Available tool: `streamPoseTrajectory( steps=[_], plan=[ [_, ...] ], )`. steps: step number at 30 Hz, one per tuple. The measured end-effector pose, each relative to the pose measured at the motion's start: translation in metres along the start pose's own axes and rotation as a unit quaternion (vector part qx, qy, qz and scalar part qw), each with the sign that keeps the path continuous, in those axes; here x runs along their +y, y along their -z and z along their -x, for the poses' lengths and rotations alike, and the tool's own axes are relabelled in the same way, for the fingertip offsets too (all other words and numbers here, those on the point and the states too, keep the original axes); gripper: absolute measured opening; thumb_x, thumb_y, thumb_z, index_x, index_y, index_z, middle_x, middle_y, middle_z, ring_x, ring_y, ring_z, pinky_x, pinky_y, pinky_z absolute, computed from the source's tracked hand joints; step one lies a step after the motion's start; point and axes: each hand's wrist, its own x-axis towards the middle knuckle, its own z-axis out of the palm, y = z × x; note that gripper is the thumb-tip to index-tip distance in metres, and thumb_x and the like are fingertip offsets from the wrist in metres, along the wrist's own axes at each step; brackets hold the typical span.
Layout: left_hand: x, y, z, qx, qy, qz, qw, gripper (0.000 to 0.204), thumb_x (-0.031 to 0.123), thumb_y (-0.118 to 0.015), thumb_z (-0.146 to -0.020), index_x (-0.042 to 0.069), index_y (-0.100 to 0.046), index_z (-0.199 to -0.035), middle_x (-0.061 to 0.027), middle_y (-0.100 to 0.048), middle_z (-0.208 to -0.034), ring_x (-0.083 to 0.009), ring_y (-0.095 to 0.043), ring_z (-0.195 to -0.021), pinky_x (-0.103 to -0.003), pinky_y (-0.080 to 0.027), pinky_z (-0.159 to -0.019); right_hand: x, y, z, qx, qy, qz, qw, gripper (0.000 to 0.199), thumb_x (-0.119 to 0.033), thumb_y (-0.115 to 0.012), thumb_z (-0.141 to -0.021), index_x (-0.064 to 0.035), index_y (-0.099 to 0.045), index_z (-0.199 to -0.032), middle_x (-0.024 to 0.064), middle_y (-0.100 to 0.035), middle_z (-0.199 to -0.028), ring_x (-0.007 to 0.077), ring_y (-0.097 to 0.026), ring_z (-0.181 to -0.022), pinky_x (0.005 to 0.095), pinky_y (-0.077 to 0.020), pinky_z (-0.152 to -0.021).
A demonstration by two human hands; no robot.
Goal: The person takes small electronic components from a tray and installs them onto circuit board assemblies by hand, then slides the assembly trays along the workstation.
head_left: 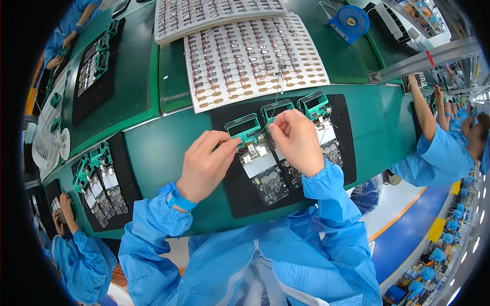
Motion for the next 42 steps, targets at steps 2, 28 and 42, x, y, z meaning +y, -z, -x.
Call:
streamPoseTrajectory(
  steps=[2,28,42],
  plan=[
    [0.0,-0.001,-0.002,-0.006,0.01,0.008,1.0,0.027,-0.003,-0.077,-0.074,0.003,-0.071,-0.1,-0.0093,-0.063,-0.093,-0.0269,-0.063,-0.084,-0.036,-0.053,-0.069,0.006,0.002,0.001,-0.025,-0.051,-0.091,0.994,0.011,-0.007,-0.071,-0.086,0.0001,-0.062,-0.084,0.0102,-0.058,-0.075,0.0236,-0.06,-0.063,0.0342,-0.0494,-0.059],
    [0.005,-0.002,0.008,-0.018,-0.101,-0.147,0.984,0.042,-0.003,-0.07,-0.069,-0.002,-0.069,-0.111,-0.0117,-0.062,-0.101,-0.0266,-0.063,-0.09,-0.036,-0.053,-0.077,-0.031,-0.022,0.045,-0.122,-0.034,-0.116,0.985,0.008,-0.003,-0.068,-0.087,-0.0013,-0.061,-0.091,0.013,-0.063,-0.082,0.0268,-0.062,-0.064,0.0361,-0.0496,-0.059],
    [-0.025,0.017,-0.007,-0.066,-0.208,-0.091,0.972,0.04,-0.002,-0.067,-0.07,-0.004,-0.068,-0.109,-0.0124,-0.063,-0.101,-0.0275,-0.065,-0.091,-0.038,-0.056,-0.078,-0.011,-0.003,0.009,0.056,0.063,0.062,0.995,0.007,-0.004,-0.069,-0.085,-0.0014,-0.063,-0.087,0.0154,-0.063,-0.085,0.0362,-0.063,-0.072,0.0443,-0.0506,-0.062]
  ],
)
